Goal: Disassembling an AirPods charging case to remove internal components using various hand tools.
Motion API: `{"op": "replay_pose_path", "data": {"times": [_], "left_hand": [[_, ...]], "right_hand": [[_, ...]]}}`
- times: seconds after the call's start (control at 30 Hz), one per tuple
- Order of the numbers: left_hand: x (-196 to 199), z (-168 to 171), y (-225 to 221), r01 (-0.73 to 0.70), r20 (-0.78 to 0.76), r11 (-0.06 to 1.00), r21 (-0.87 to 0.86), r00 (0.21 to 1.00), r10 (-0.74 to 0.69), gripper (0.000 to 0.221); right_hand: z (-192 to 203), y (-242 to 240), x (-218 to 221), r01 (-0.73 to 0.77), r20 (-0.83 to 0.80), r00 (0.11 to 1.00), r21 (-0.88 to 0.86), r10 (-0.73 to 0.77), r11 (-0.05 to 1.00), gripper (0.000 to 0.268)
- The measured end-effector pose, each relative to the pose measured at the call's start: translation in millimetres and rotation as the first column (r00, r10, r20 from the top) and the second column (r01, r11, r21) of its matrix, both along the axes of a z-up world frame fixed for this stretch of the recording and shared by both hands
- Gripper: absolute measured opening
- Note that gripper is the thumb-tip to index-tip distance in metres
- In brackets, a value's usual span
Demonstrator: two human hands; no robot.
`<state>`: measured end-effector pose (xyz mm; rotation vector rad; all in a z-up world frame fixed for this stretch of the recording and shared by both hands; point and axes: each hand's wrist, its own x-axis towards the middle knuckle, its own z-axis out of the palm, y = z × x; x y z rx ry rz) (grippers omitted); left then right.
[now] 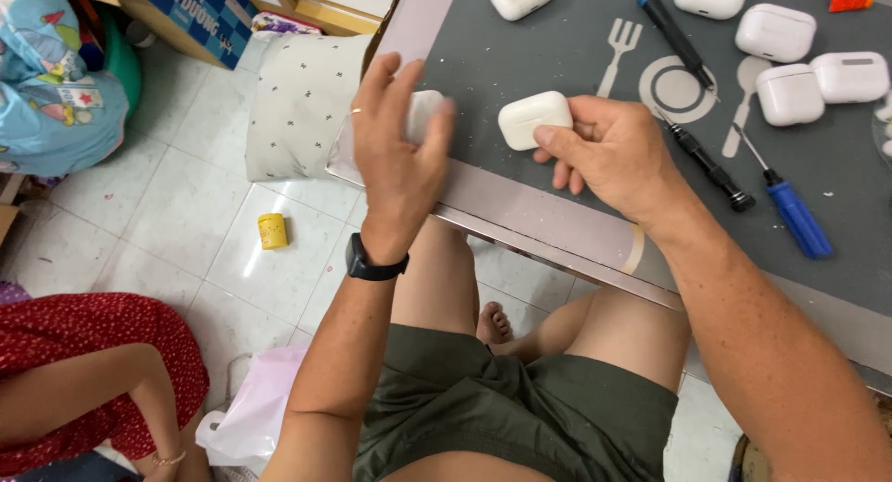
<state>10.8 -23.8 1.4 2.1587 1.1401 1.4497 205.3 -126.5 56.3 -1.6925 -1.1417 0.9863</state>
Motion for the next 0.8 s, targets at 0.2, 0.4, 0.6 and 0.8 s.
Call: {"op": "replay_pose_path", "data": {"times": [0.2,0.4,0.6,0.8], "left_hand": [[2.8,1.6,-5.4,-0.157,-0.387,0.984,0.081,0.905,0.176,0.064],[14.3,8.1,-13.7,0.447,-0.088,0.889,0.102,0.894,-0.439,0.036],[20.8,18.9,-16.6,0.604,0.326,0.724,-0.332,0.794,-0.513,0.023],[15.7,6.4,-13.0,0.613,0.395,0.738,-0.283,0.775,-0.493,0.023]], "right_hand": [[-1.1,1.6,0.3,0.028,0.016,0.999,0.02,-0.028,0.999,0.014],[-14.9,1.8,13.9,-0.091,-0.162,0.98,0.152,0.116,0.984,0.031],[-13.2,0.9,16.8,-0.146,-0.181,0.97,0.109,0.164,0.983,0.026],[-33.8,4.4,20.3,-0.202,-0.201,0.948,0.213,0.245,0.956,0.037]]}}
